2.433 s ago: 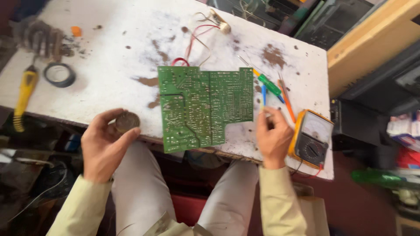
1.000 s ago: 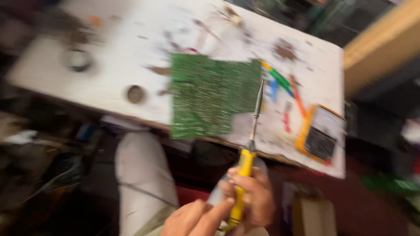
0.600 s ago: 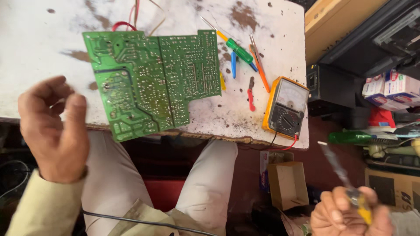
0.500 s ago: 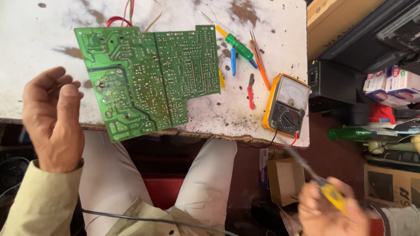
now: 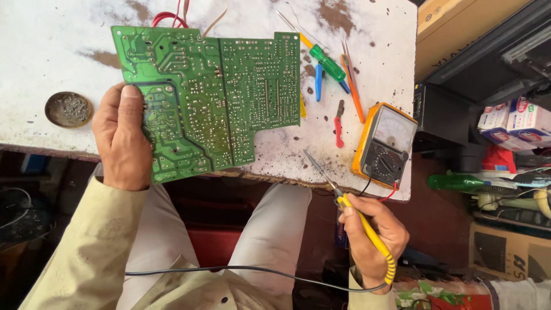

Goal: The person holds a green circuit board and uses a soldering iron to reflow solder on multiple joints. They repeatedly dip a small tool into a tin of solder paste and apply it to specific points on the board, then use the soldering iron to melt and smooth the solder. The person works methodically across different sections of the board.

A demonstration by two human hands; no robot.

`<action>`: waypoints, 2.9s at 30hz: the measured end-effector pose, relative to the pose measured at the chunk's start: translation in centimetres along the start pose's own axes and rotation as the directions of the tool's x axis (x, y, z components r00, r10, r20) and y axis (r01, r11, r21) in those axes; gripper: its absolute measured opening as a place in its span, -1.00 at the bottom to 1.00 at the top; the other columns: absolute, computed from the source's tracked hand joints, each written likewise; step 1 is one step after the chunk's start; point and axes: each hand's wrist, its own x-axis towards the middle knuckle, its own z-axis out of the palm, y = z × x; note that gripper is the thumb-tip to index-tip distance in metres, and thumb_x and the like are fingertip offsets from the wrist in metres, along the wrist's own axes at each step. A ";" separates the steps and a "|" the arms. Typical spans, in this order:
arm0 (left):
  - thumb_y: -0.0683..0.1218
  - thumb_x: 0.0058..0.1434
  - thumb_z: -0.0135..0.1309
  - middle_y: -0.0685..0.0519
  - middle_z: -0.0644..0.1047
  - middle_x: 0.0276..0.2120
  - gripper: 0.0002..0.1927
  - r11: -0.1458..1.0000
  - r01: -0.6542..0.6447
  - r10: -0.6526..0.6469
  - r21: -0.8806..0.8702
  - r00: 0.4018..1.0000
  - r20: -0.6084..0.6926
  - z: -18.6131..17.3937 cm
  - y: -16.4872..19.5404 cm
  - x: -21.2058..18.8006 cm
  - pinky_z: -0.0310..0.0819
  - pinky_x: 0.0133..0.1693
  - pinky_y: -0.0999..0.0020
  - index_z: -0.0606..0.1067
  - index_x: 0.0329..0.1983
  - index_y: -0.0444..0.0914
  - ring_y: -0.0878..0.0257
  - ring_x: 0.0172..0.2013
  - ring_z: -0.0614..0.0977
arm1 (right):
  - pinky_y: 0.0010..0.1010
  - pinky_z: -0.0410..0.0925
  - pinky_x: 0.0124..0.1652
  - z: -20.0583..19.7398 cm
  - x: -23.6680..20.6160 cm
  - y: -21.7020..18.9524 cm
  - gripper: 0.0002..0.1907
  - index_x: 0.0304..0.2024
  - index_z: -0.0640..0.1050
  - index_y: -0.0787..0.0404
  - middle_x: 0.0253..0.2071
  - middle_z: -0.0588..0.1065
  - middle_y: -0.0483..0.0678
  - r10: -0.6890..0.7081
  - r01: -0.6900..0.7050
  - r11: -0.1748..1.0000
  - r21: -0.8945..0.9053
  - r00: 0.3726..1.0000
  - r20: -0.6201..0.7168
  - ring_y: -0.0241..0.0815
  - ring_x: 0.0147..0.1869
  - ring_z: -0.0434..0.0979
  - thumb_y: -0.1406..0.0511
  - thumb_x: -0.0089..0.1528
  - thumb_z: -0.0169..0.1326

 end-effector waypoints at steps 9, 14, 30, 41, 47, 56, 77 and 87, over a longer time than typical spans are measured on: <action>-0.08 0.65 -0.06 0.10 0.54 -0.11 -0.68 0.995 -0.016 0.015 -0.100 1.000 -0.015 -0.2 -0.9 0.6 0.40 -0.01 0.53 0.47 0.19 -0.46 0.42 -0.13 0.51 | -0.57 0.46 -0.22 1.0 2.1 -1.8 -0.81 -0.08 0.63 0.37 -0.23 0.61 0.01 -0.095 0.105 0.987 -0.120 0.992 0.083 -0.35 -0.26 0.58 0.52 0.24 0.14; -0.08 0.62 -0.05 0.05 0.58 -0.03 -0.68 0.995 -0.033 0.032 -0.098 0.999 -0.011 -0.3 -0.8 0.5 0.45 0.06 0.50 0.47 0.19 -0.46 0.38 -0.06 0.55 | -0.56 0.47 -0.21 1.1 2.2 -2.0 -0.80 -0.08 0.63 0.37 -0.22 0.61 0.01 -0.077 0.086 0.991 -0.102 0.993 0.088 -0.35 -0.25 0.59 0.53 0.24 0.14; -0.02 0.68 -0.16 0.01 0.58 0.04 -0.60 0.997 -0.057 0.059 -0.053 0.998 0.026 -0.6 -0.7 0.1 0.45 0.08 0.48 0.45 0.27 -0.45 0.37 -0.03 0.56 | -0.55 0.47 -0.21 1.1 2.6 -2.0 -0.81 -0.08 0.62 0.37 -0.22 0.62 0.01 -0.073 0.083 0.988 -0.128 0.994 0.079 -0.34 -0.26 0.60 0.52 0.24 0.15; -0.02 0.66 -0.15 0.03 0.57 0.04 -0.61 0.998 -0.052 0.053 -0.035 0.998 0.018 -0.8 -1.0 -0.1 0.45 0.08 0.49 0.44 0.27 -0.44 0.37 -0.01 0.55 | -0.56 0.45 -0.23 0.9 2.4 -1.2 -0.82 -0.07 0.62 0.36 -0.26 0.62 0.02 -0.001 0.005 0.996 -0.089 0.999 0.052 -0.35 -0.28 0.58 0.48 0.26 0.15; -0.02 0.66 -0.09 0.13 0.51 -0.17 -0.65 0.994 -0.030 0.038 0.107 0.997 -0.071 -0.7 -2.1 0.7 0.36 -0.08 0.51 0.55 0.07 -0.41 0.44 -0.17 0.44 | -0.54 0.30 -0.40 1.6 2.2 1.0 -0.86 -0.10 0.56 0.36 -0.31 0.58 0.08 0.235 -0.200 0.903 0.380 0.971 -0.049 -0.26 -0.39 0.49 0.39 0.34 0.08; 0.00 0.54 -0.13 0.07 0.61 -0.08 -0.61 0.993 0.027 -0.022 -0.114 0.999 0.041 -0.9 -1.7 1.9 0.47 -0.05 0.51 0.49 0.13 -0.41 0.42 -0.11 0.57 | -0.47 0.27 -0.41 9.2 4.6 4.8 -0.84 -0.14 0.54 0.34 -0.33 0.55 0.10 0.274 -0.299 0.478 0.826 0.944 0.183 -0.12 -0.35 0.47 0.34 0.32 0.08; 0.03 0.55 -0.13 0.05 0.60 -0.07 -0.58 0.987 0.049 -0.040 -0.155 0.997 0.063 -0.6 -1.6 1.7 0.46 -0.05 0.50 0.49 0.14 -0.42 0.40 -0.10 0.56 | -0.43 0.36 -0.36 11.9 5.9 5.2 -0.86 -0.19 0.56 0.34 -0.32 0.57 0.08 0.277 -0.296 0.459 0.838 0.944 0.182 -0.12 -0.33 0.53 0.36 0.29 0.10; 0.02 0.54 -0.12 0.04 0.60 -0.04 -0.58 0.990 0.044 -0.037 -0.133 0.998 0.052 -0.6 -1.3 1.6 0.46 -0.02 0.50 0.49 0.16 -0.43 0.39 -0.07 0.56 | -0.45 0.32 -0.41 11.9 6.0 4.8 -0.86 -0.18 0.56 0.34 -0.34 0.56 0.09 0.255 -0.278 0.494 0.824 0.952 0.169 -0.12 -0.35 0.52 0.35 0.29 0.11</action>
